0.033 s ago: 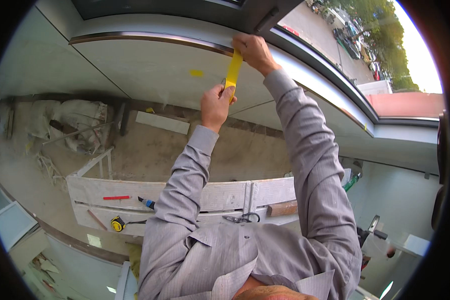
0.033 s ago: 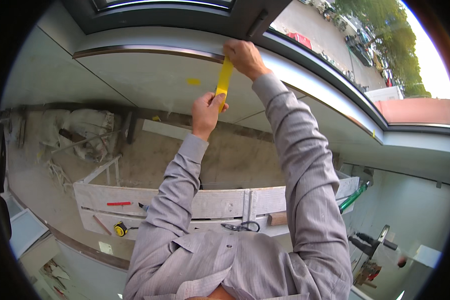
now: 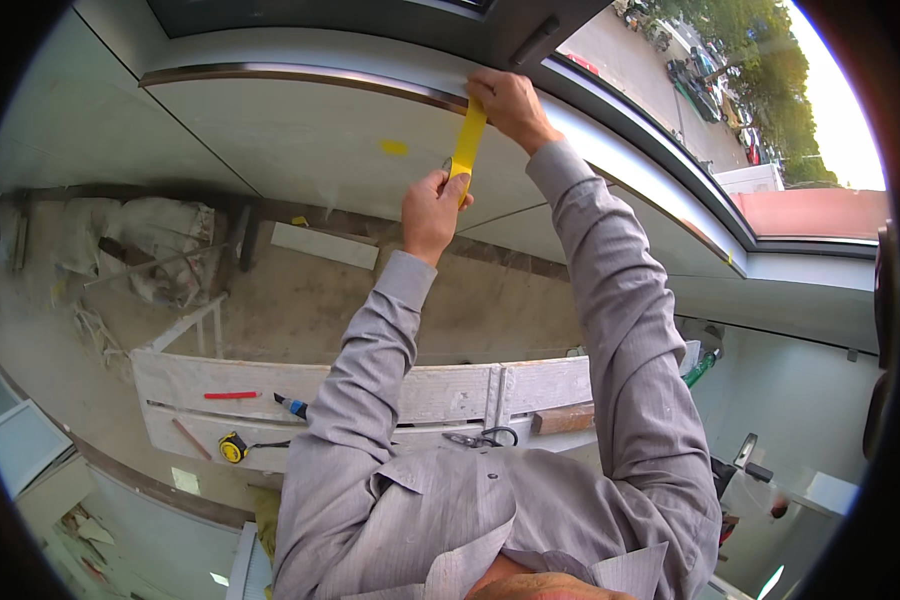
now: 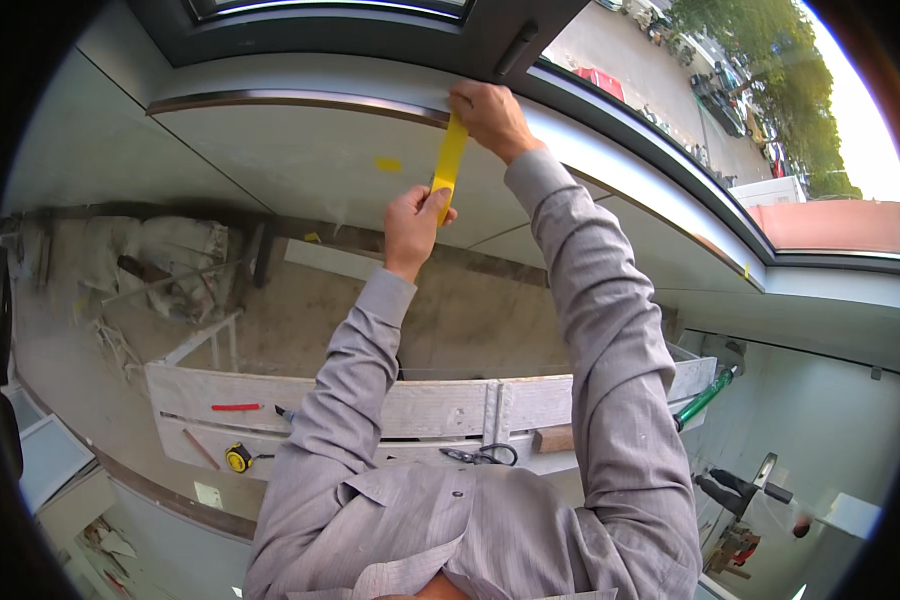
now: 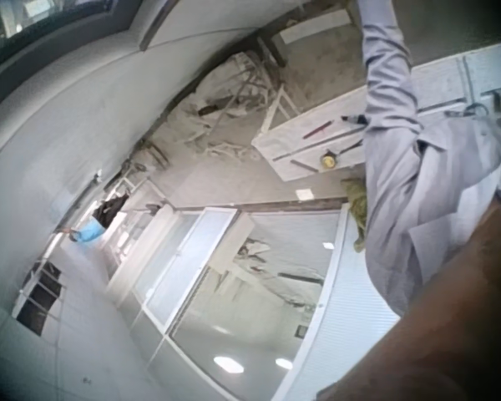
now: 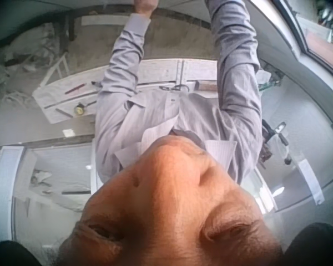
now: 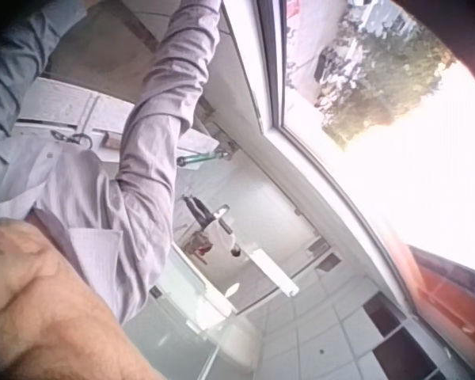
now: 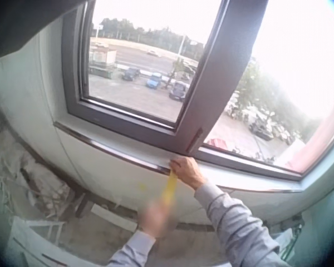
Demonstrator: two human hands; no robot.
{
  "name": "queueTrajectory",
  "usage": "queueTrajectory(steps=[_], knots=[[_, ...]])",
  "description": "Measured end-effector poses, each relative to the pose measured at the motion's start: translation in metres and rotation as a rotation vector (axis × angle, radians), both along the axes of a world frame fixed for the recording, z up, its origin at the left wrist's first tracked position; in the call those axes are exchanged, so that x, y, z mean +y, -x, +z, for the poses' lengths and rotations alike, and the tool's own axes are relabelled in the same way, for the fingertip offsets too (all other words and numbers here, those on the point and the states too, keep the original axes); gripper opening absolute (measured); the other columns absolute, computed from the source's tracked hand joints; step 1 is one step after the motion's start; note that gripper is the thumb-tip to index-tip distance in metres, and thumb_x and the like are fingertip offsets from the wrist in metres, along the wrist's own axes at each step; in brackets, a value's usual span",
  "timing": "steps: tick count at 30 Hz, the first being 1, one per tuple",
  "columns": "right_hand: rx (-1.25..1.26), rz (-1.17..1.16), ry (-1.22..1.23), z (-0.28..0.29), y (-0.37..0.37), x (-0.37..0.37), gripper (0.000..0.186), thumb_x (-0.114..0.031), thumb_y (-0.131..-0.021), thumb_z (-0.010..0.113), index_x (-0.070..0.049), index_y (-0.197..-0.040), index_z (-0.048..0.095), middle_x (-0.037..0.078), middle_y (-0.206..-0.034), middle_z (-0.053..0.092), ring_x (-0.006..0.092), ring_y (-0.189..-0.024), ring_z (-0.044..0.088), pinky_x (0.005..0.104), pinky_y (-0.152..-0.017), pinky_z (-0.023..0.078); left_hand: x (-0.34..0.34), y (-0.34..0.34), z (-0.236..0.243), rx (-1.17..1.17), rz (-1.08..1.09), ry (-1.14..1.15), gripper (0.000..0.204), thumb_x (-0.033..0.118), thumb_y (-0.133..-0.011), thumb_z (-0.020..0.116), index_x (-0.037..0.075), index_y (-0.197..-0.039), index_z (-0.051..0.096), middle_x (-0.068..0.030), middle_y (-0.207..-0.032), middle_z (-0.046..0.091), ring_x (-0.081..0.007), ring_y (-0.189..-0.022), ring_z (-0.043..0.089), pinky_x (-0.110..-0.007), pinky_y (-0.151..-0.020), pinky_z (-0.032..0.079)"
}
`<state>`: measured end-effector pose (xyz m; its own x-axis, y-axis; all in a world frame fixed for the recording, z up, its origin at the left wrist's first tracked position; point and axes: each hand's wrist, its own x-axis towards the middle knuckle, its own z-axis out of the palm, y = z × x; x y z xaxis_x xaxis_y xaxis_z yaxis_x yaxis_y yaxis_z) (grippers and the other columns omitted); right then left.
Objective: The person applies yellow tape to a window frame, measures the window opening with a tape measure, then retrieves and positions a long wooden frame piece against the wall. The person adjusts the frame piece and aligns it with the window opening.
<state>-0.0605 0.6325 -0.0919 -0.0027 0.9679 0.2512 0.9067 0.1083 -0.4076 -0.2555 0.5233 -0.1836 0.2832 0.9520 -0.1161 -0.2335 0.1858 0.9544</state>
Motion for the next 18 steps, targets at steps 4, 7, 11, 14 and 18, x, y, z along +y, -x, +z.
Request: queueTrajectory(steps=[4,7,11,14,18], knots=[[0.122,0.015,0.092,0.022,0.011,-0.014,0.026,-0.024,-0.101,0.062,-0.004,-0.109,0.076,0.020,-0.095,0.077,0.0417,-0.088,0.075,0.0474,-0.079,0.060,0.003,-0.001,0.005,0.060,0.014,0.078,0.037,0.034,-0.103,0.073,-0.002,-0.102,0.068,-0.0051,-0.073,0.072,-0.0125,-0.066,0.070,-0.030,-0.061,0.053],[0.036,0.144,0.073,0.020,0.008,-0.034,0.027,-0.026,-0.100,0.066,-0.002,-0.107,0.076,0.018,-0.098,0.077,0.0386,-0.090,0.074,0.0470,-0.084,0.057,0.007,-0.005,0.018,0.242,0.049,0.138,0.043,0.035,-0.101,0.074,-0.002,-0.121,0.065,-0.0069,-0.073,0.072,-0.0167,-0.068,0.073,-0.035,-0.064,0.055],[-0.228,0.248,-0.031,0.014,0.006,-0.053,0.027,-0.028,-0.098,0.070,-0.005,-0.108,0.078,0.014,-0.107,0.079,0.0358,-0.100,0.071,0.0459,-0.092,0.055,0.026,-0.018,-0.008,0.394,0.076,-0.162,0.052,0.028,-0.100,0.073,-0.002,-0.140,0.058,-0.0081,-0.084,0.072,-0.0156,-0.059,0.067,-0.032,-0.057,0.054],[-0.315,0.267,-0.116,0.011,0.006,-0.052,0.028,-0.030,-0.098,0.070,-0.007,-0.111,0.078,0.011,-0.114,0.079,0.0352,-0.106,0.069,0.0452,-0.096,0.054,0.043,-0.030,-0.028,0.308,0.033,-0.210,0.047,0.029,-0.100,0.071,0.000,-0.136,0.063,-0.0092,-0.083,0.073,-0.0184,-0.059,0.069,-0.035,-0.061,0.055],[-0.273,0.230,-0.021,0.007,-0.003,-0.045,0.028,-0.029,-0.098,0.070,-0.006,-0.112,0.079,0.011,-0.116,0.079,0.0346,-0.109,0.068,0.0455,-0.098,0.054,0.049,-0.033,-0.007,0.241,0.001,-0.009,0.038,0.036,-0.102,0.068,0.001,-0.115,0.072,-0.0106,-0.077,0.074,-0.0223,-0.060,0.071,-0.039,-0.067,0.056]])
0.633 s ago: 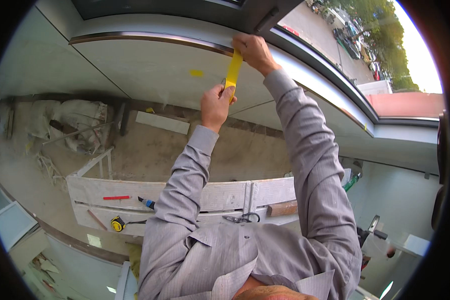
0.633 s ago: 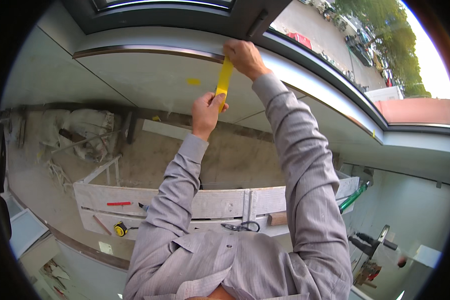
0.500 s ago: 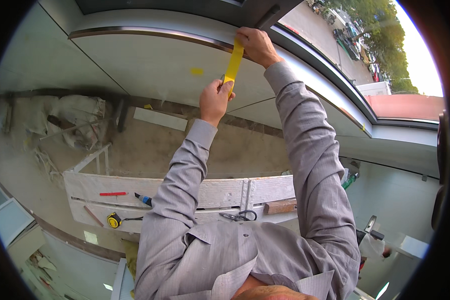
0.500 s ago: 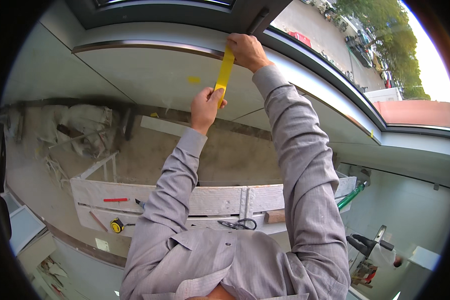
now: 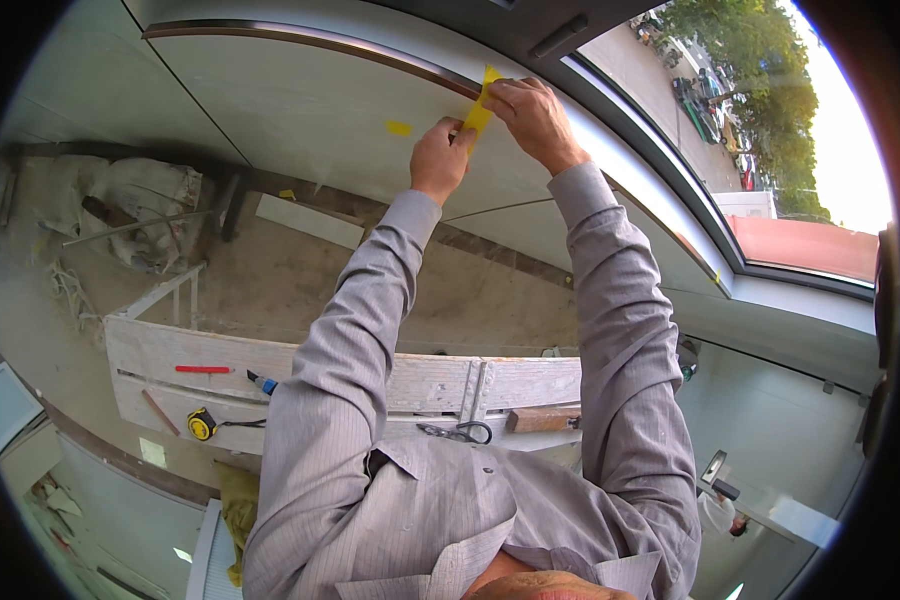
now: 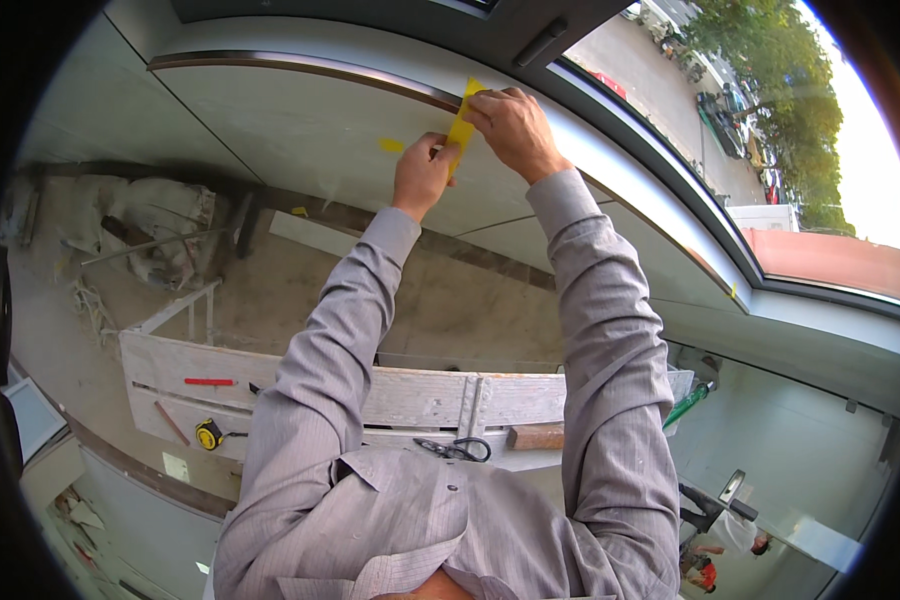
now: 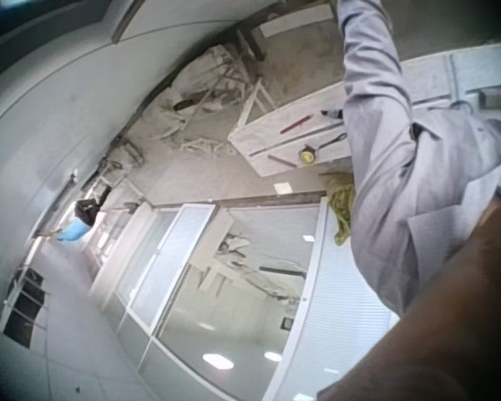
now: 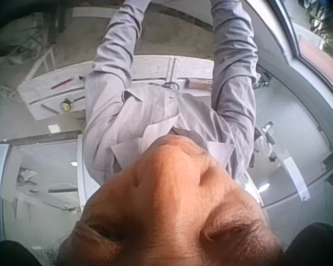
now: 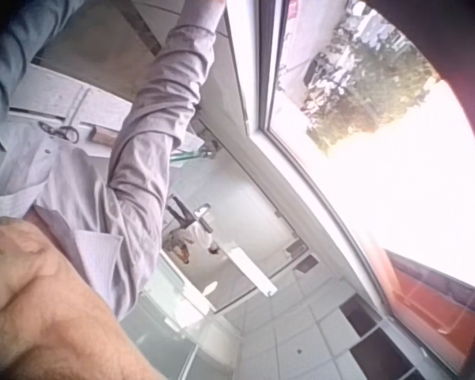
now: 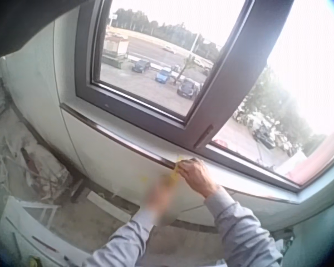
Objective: The person applies yellow tape to a window frame, measures the window opening with a tape measure, then retrieves and positions a long wooden frame piece against the wall. The person adjusts the frame piece and aligns it with the window opening.
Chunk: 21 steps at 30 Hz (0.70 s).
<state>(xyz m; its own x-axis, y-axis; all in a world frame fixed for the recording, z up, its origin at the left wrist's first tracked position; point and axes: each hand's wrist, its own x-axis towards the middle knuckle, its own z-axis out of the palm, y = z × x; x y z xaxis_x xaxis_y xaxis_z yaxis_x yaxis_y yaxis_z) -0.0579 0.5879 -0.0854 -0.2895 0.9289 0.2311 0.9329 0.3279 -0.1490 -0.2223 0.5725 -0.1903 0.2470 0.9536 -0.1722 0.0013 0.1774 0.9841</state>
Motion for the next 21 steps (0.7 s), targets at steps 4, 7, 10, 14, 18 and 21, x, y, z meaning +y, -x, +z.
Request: queueTrajectory(steps=[4,7,10,14,18,21], knots=[[-0.029,0.006,0.030,0.002,0.000,0.006,0.029,-0.027,-0.099,0.070,-0.003,-0.113,0.077,0.013,-0.119,0.078,0.0349,-0.112,0.068,0.0450,-0.101,0.053,0.009,-0.002,0.003,-0.032,0.050,0.032,0.044,0.044,-0.102,0.069,0.000,-0.099,0.073,-0.0108,-0.070,0.072,-0.0219,-0.050,0.067,-0.037,-0.057,0.054],[-0.043,0.014,0.016,0.002,0.000,0.006,0.029,-0.027,-0.100,0.069,-0.003,-0.114,0.078,0.012,-0.120,0.078,0.0350,-0.112,0.067,0.0448,-0.101,0.053,0.014,-0.005,0.003,-0.067,0.079,0.039,0.049,0.046,-0.099,0.074,-0.003,-0.096,0.072,-0.0084,-0.072,0.069,-0.0164,-0.049,0.062,-0.032,-0.048,0.050],[-0.061,0.016,0.027,0.005,-0.001,0.003,0.030,-0.027,-0.101,0.068,-0.002,-0.115,0.077,0.012,-0.123,0.077,0.0346,-0.113,0.067,0.0447,-0.102,0.052,0.013,-0.009,0.005,-0.091,0.094,0.038,0.051,0.049,-0.099,0.075,-0.002,-0.092,0.072,-0.0069,-0.069,0.067,-0.0154,-0.048,0.060,-0.032,-0.047,0.049],[-0.119,0.012,-0.022,0.002,0.002,-0.001,0.029,-0.026,-0.103,0.065,-0.004,-0.120,0.074,0.012,-0.128,0.075,0.0346,-0.114,0.066,0.0460,-0.101,0.052,0.017,-0.019,-0.014,-0.112,0.127,0.022,0.051,0.049,-0.098,0.076,0.000,-0.090,0.072,-0.0051,-0.068,0.065,-0.0135,-0.049,0.057,-0.031,-0.047,0.047],[-0.243,0.017,0.005,-0.003,0.008,0.002,0.024,-0.021,-0.101,0.065,-0.007,-0.119,0.075,0.009,-0.128,0.073,0.0326,-0.117,0.065,0.0469,-0.100,0.052,0.026,-0.022,-0.034,-0.084,0.146,-0.051,0.048,0.048,-0.099,0.074,0.001,-0.088,0.072,-0.0072,-0.069,0.067,-0.0177,-0.056,0.061,-0.036,-0.055,0.049],[-0.322,0.004,-0.052,-0.005,0.007,0.001,0.018,-0.022,-0.100,0.066,-0.017,-0.112,0.078,0.009,-0.121,0.071,0.0334,-0.115,0.066,0.0467,-0.099,0.052,0.023,-0.034,-0.039,0.035,0.247,-0.241,0.052,0.051,-0.098,0.073,0.001,-0.085,0.071,-0.0160,-0.072,0.069,-0.0324,-0.065,0.065,-0.044,-0.065,0.051]])
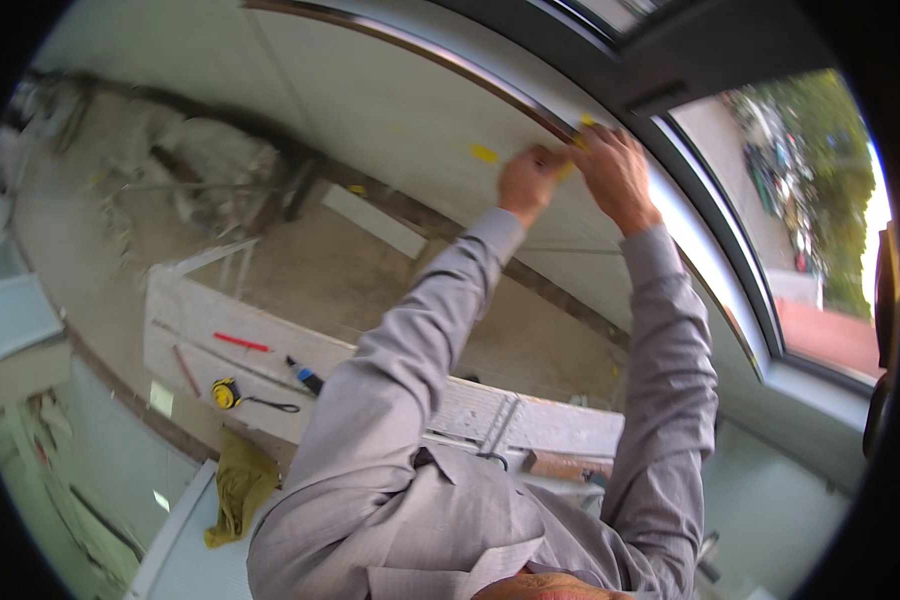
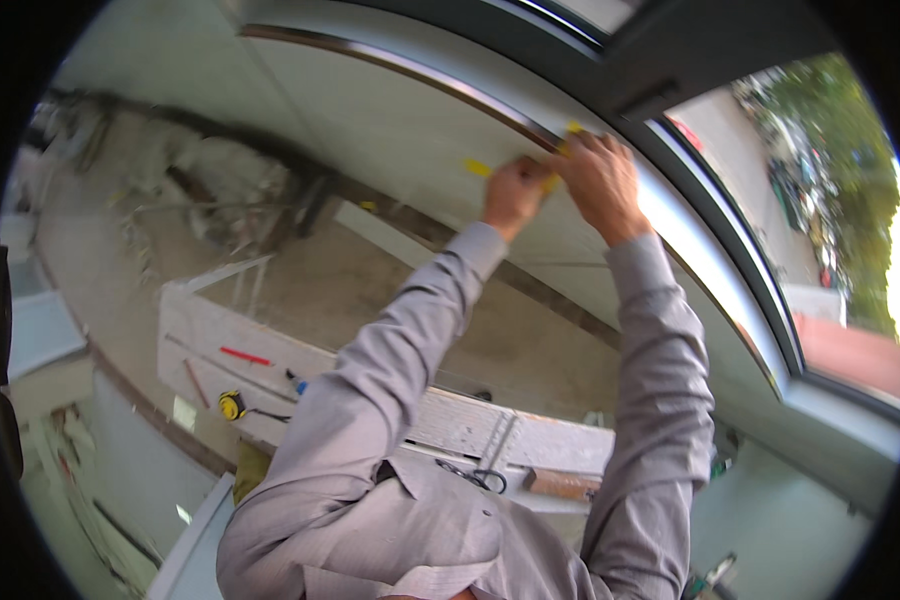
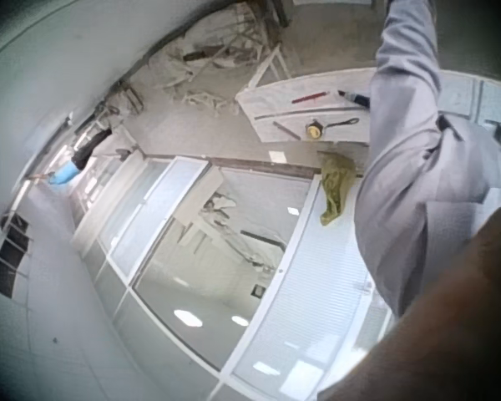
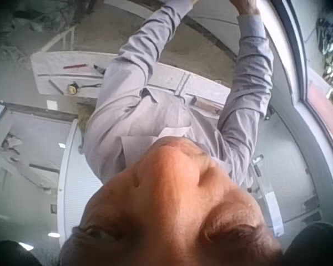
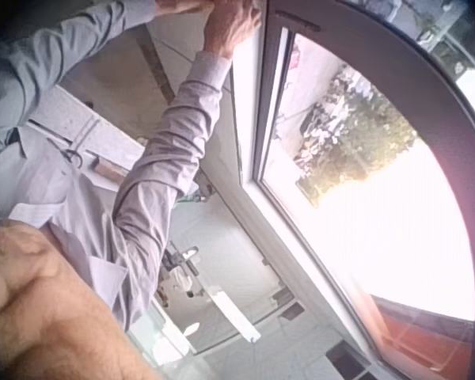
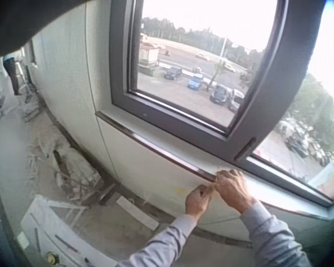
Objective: The person applies yellow tape to a window frame, measures the window opening with a tape measure, then retrieves and positions a long wooden frame piece against the wall. The person adjusts the frame piece and aligns it with the window opening.
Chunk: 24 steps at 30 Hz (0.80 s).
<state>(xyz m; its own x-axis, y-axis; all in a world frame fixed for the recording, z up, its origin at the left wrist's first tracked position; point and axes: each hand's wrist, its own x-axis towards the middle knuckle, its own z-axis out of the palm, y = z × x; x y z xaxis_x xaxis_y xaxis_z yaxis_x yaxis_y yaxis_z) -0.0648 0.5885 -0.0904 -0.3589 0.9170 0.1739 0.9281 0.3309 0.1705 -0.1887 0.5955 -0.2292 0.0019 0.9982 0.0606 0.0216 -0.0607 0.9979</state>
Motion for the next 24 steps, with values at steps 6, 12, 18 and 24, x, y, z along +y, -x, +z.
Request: queueTrajectory(steps=[6,12,18,24], knots=[[-0.192,-0.117,0.000,-0.002,0.014,0.009,0.020,-0.029,-0.101,0.066,-0.018,-0.112,0.079,0.013,-0.115,0.072,0.0329,-0.114,0.067,0.0446,-0.098,0.053,0.000,-0.001,0.004,0.023,-0.033,0.059,0.056,0.054,-0.097,0.073,0.001,-0.081,0.070,-0.0157,-0.070,0.068,-0.0344,-0.064,0.065,-0.045,-0.064,0.050],[-0.190,-0.115,0.022,0.005,0.032,0.015,0.023,-0.029,-0.101,0.066,-0.015,-0.111,0.080,0.014,-0.112,0.074,0.0339,-0.115,0.068,0.0454,-0.100,0.054,0.005,0.003,-0.001,-0.146,-0.043,0.168,0.054,0.050,-0.097,0.078,-0.001,-0.079,0.067,-0.0094,-0.065,0.065,-0.0195,-0.047,0.057,-0.037,-0.049,0.046],[-0.232,-0.048,0.103,0.011,0.009,0.013,0.022,-0.022,-0.096,0.072,-0.027,-0.115,0.080,0.007,-0.101,0.073,0.0314,-0.105,0.071,0.0436,-0.091,0.058,0.000,-0.009,-0.007,-0.231,-0.001,0.182,0.052,0.049,-0.096,0.080,0.000,-0.082,0.068,-0.0083,-0.068,0.065,-0.0187,-0.051,0.058,-0.037,-0.050,0.048],[-0.186,-0.144,0.168,0.022,0.032,0.016,0.026,-0.027,-0.095,0.073,-0.021,-0.120,0.078,0.011,-0.110,0.074,0.0343,-0.108,0.070,0.0478,-0.092,0.057,0.003,0.004,0.000,-0.239,-0.064,0.169,0.042,0.042,-0.098,0.078,0.003,-0.084,0.072,-0.0051,-0.066,0.065,-0.0135,-0.049,0.056,-0.032,-0.048,0.045]])
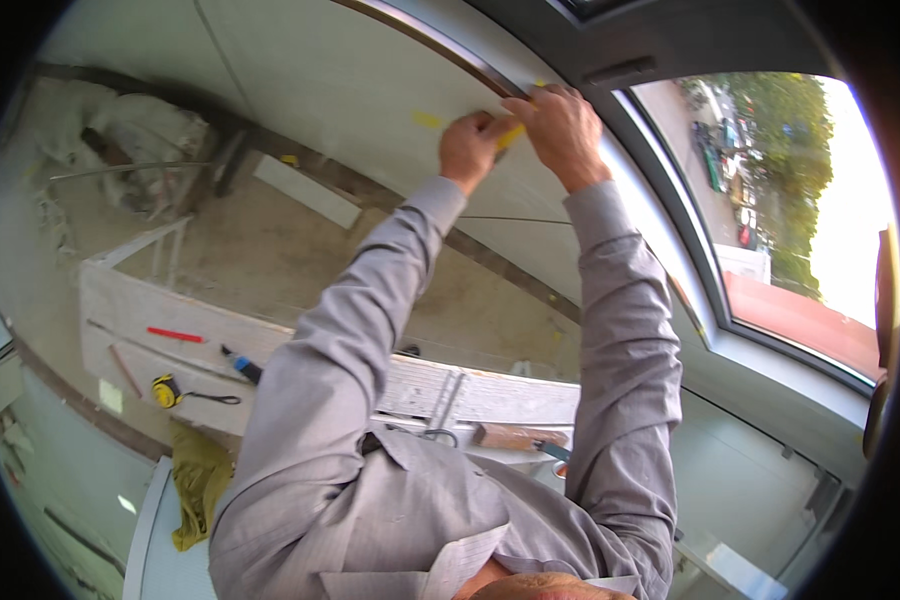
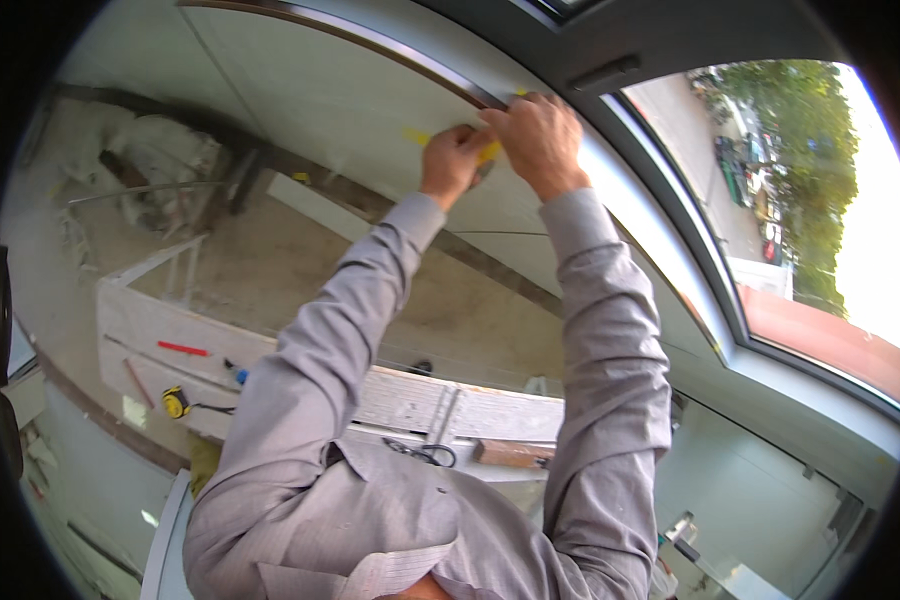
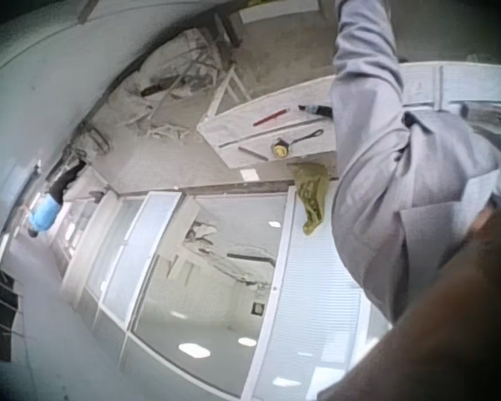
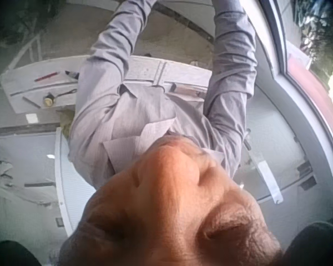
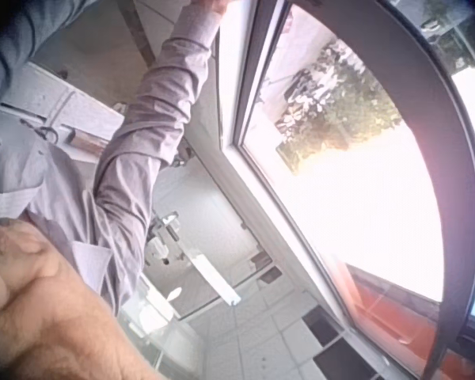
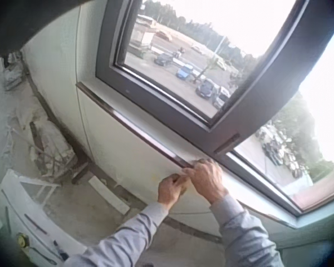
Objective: The person applies yellow tape to a window frame, measures the window opening with a tape measure, then retrieves and positions a long wooden frame piece against the wall. The person adjusts the frame piece and aligns it with the window opening.
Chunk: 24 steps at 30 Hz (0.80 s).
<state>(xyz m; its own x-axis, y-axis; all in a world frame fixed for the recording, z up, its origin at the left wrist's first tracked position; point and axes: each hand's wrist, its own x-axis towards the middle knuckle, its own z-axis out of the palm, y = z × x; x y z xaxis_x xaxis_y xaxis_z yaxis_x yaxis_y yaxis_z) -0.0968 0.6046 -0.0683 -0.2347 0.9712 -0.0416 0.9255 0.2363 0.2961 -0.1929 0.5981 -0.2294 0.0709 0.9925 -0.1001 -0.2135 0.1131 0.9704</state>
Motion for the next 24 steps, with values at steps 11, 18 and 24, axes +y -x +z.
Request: queueTrajectory(steps=[11,18,24], knots=[[0.154,0.006,-0.086,-0.007,-0.010,-0.004,0.039,-0.030,-0.086,0.081,-0.003,-0.115,0.076,0.014,-0.120,0.074,0.0348,-0.120,0.065,0.0464,-0.107,0.050,-0.008,0.011,0.017,-0.241,-0.100,0.168,0.029,0.029,-0.101,0.074,0.001,-0.093,0.075,-0.0021,-0.077,0.066,-0.0097,-0.060,0.059,-0.029,-0.050,0.049],[0.125,0.096,-0.311,-0.029,-0.017,-0.009,0.044,-0.033,-0.083,0.083,-0.004,-0.115,0.075,0.013,-0.117,0.074,0.0322,-0.115,0.066,0.0445,-0.101,0.050,-0.010,0.009,0.015,-0.335,-0.111,0.235,0.026,0.024,-0.103,0.068,-0.002,-0.103,0.073,-0.0050,-0.086,0.068,-0.0121,-0.065,0.061,-0.030,-0.052,0.053],[0.101,0.095,-0.321,-0.031,-0.011,-0.008,0.049,-0.034,-0.080,0.084,-0.003,-0.116,0.075,0.012,-0.114,0.073,0.0322,-0.112,0.066,0.0447,-0.102,0.049,-0.002,-0.022,-0.032,-0.346,0.029,0.081,0.021,0.020,-0.099,0.072,-0.001,-0.101,0.073,-0.0058,-0.083,0.068,-0.0134,-0.060,0.058,-0.030,-0.048,0.046]])
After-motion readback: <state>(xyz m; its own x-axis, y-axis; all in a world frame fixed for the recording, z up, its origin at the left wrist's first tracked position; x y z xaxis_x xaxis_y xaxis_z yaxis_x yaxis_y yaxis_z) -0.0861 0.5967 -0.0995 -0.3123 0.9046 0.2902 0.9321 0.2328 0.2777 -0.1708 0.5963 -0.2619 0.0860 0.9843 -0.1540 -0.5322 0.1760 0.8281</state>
